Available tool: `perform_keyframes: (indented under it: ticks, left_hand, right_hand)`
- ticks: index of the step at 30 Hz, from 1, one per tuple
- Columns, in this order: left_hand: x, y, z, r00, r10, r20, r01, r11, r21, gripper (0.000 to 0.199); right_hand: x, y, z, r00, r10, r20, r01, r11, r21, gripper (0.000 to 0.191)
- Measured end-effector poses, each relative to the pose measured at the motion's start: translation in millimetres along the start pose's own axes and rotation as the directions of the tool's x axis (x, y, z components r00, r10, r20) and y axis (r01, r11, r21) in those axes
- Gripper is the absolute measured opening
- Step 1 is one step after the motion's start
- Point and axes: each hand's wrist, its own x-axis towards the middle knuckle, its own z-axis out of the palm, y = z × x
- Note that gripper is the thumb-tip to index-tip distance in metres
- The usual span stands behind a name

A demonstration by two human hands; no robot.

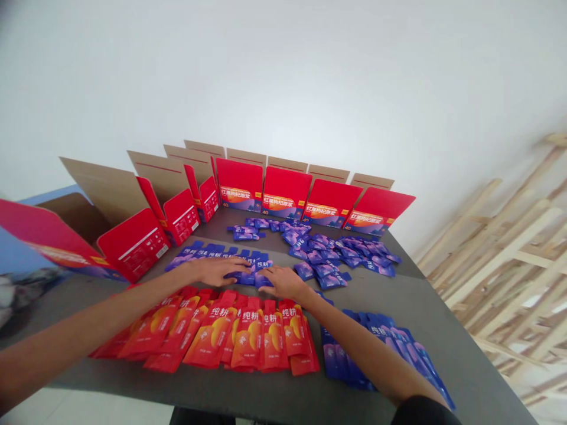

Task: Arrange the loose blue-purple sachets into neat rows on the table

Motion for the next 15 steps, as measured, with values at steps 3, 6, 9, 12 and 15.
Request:
perform_keyframes:
  ticks: [3,6,9,12,15]
  left_hand:
    - [3.0,-0.6,-0.7,1.0,0.008,-0.005,-0.008,0.999,0.035,0.048]
    - [8.5,1.4,-2.1,1.0,-0.005,-0.009,0.005,0.997,0.082,0.051]
    - [14.3,6.3,-1.1,1.0,0.006,0.008,-0.007,0.996,0.088,0.056]
    - [18.6,10.2,4.9,0.999,0.04,0.034,-0.043,0.996,0.073,0.057]
    - [21.7,9.9,12.0,0.998,0.042,0.041,-0.044,0.997,0.062,0.057]
  right_hand:
    - [-2.4,-3.5,0.4,0.998,0.017,-0.061,-0.014,0.999,0.037,0.059]
    - [-3.8,9.2,-0.2,0.98,0.123,-0.159,-0.114,0.991,0.065,0.052]
    - [-2.7,38.2,-7.3,0.908,0.376,-0.183,-0.376,0.926,0.032,0.045]
    - [2.3,71.1,-17.6,0.815,0.558,-0.156,-0.57,0.821,-0.042,0.052]
    - [11.8,93.4,-22.2,0.757,0.641,-0.127,-0.65,0.758,-0.056,0.055]
